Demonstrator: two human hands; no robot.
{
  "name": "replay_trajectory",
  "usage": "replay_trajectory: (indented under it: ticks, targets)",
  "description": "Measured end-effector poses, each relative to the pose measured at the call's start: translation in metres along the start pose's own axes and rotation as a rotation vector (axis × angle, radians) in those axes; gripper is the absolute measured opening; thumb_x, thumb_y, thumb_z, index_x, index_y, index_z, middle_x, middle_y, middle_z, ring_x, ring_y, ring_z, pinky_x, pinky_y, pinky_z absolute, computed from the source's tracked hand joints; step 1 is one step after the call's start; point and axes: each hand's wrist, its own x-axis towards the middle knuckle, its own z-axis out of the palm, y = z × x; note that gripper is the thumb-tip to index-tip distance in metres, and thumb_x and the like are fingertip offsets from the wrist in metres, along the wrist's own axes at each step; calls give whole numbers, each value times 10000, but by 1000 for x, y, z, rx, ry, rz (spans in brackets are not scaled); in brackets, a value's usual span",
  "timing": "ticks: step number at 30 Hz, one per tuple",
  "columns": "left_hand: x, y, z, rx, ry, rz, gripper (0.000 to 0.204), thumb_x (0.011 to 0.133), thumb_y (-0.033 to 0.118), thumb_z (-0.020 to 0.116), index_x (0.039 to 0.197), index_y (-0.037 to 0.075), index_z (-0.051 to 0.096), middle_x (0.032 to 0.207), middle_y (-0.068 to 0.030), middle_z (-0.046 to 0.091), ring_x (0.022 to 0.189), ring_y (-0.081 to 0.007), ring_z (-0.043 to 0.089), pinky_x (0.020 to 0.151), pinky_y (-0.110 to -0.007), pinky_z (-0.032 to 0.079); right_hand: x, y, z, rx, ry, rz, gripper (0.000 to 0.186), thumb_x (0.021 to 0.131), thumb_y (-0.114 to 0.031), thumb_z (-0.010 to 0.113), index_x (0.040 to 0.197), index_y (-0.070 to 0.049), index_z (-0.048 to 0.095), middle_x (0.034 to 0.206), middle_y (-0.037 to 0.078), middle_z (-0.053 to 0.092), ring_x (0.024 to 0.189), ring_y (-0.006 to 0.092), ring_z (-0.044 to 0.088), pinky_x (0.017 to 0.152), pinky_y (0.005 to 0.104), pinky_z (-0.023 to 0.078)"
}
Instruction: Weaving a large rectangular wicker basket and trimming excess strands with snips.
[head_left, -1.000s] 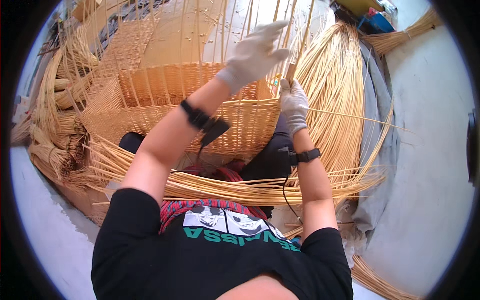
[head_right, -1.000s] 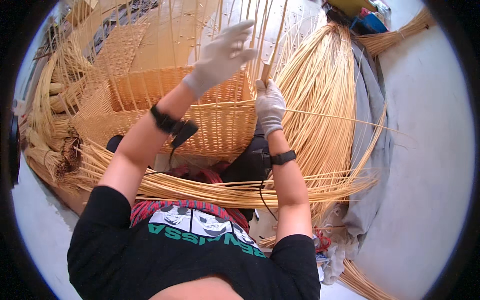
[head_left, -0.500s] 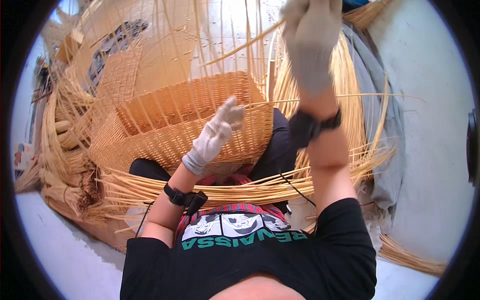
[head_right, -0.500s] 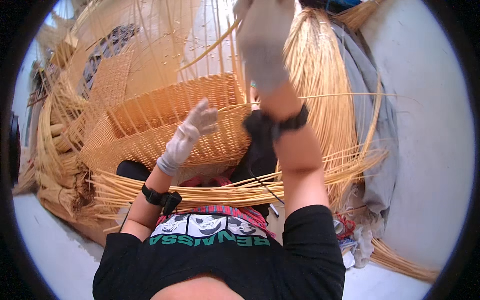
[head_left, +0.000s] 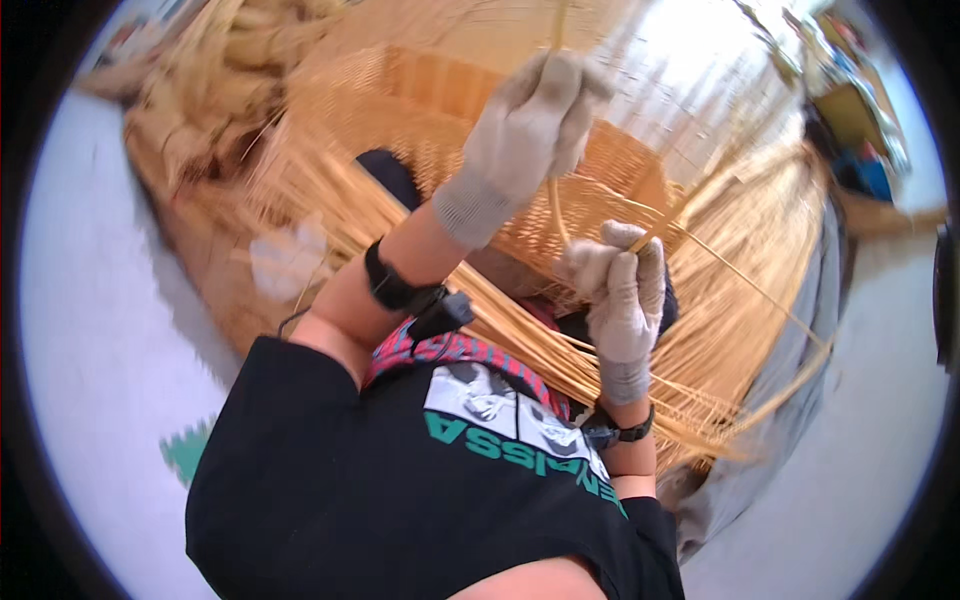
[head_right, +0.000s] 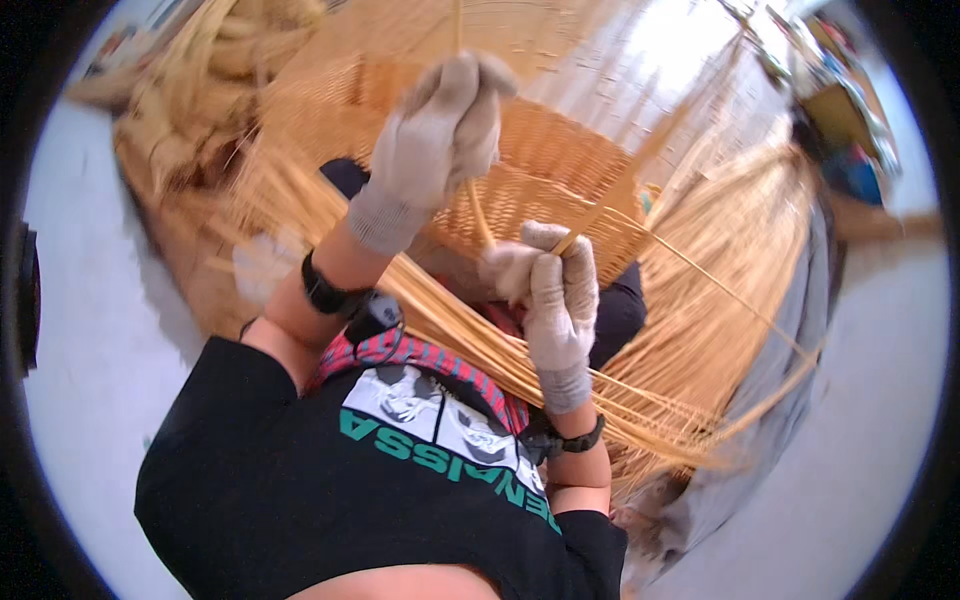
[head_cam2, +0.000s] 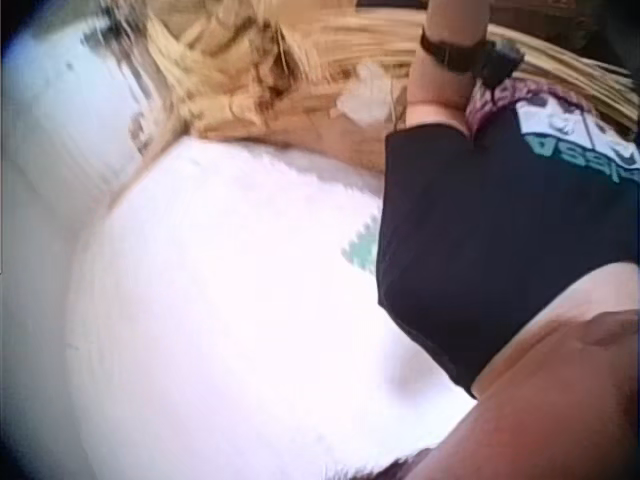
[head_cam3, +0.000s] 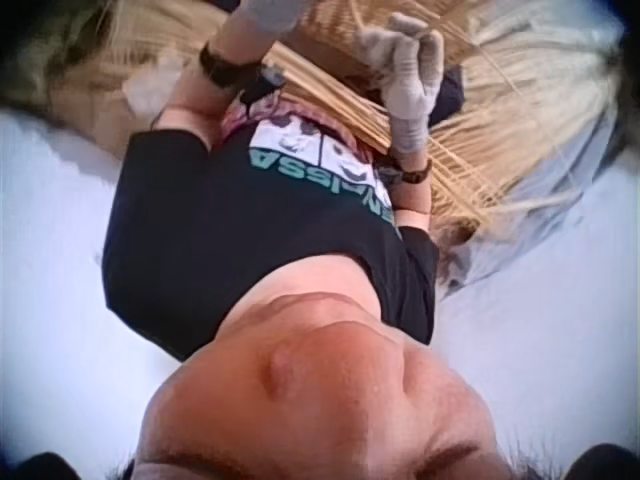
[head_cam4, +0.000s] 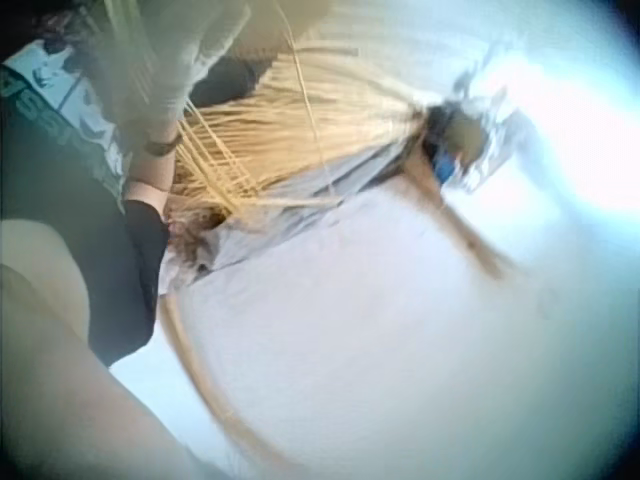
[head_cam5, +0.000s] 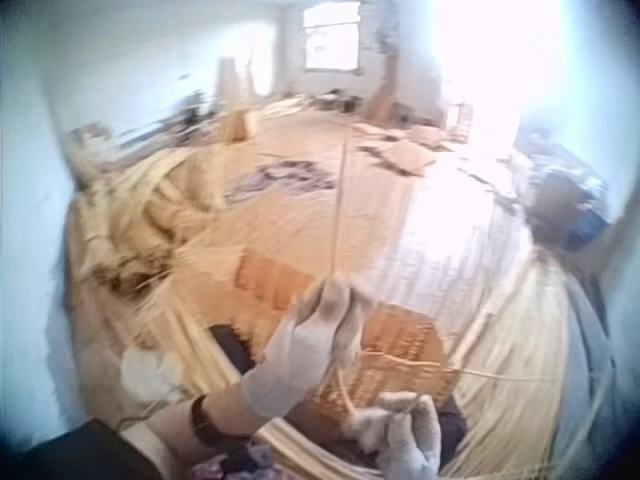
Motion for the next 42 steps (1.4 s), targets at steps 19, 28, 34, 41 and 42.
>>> replay_trajectory:
  ticks: [19,28,34,41,42]
  targets:
    - [-404,147,-476,940,1620,-214,342,1078,407,568,1047,74,640,662,-46,617,524,-206,603,506,-371,505,19,130,-6,-1099,-641,500,214,931,-162,743,1057,10,760,866,133,750,808,178,705,776,330,557]
    - [-429,50,-432,1392,1563,-704,640,953,418,707,1487,89,580,1510,-193,587,1395,-380,545,1178,-447,429,7,91,-7,-1264,-332,-15,190,1027,-114,686,1152,23,728,975,135,742,885,246,718,841,338,575]
    - [-178,95,-291,1558,190,560,450,936,116,734,1379,139,659,1352,-108,691,1304,-307,629,1084,-453,519,12,20,5,-1425,-535,-376,230,1000,-112,708,1195,-7,770,1003,161,777,812,265,731,705,361,571]
    - [-35,15,-210,1341,-33,415,161,942,123,657,1080,158,731,964,-65,753,969,-305,716,912,-426,548,10,-27,-40,-1562,375,-1010,219,932,9,766,1145,-4,715,1189,140,740,1111,279,689,1003,396,545]
    - [-20,-3,-193,1131,-154,521,148,935,79,680,1066,124,730,945,-72,750,915,-279,720,883,-405,557,9,-19,-45,-1430,349,-743,226,947,-12,754,1169,3,715,1172,135,739,1138,251,676,1049,397,516]
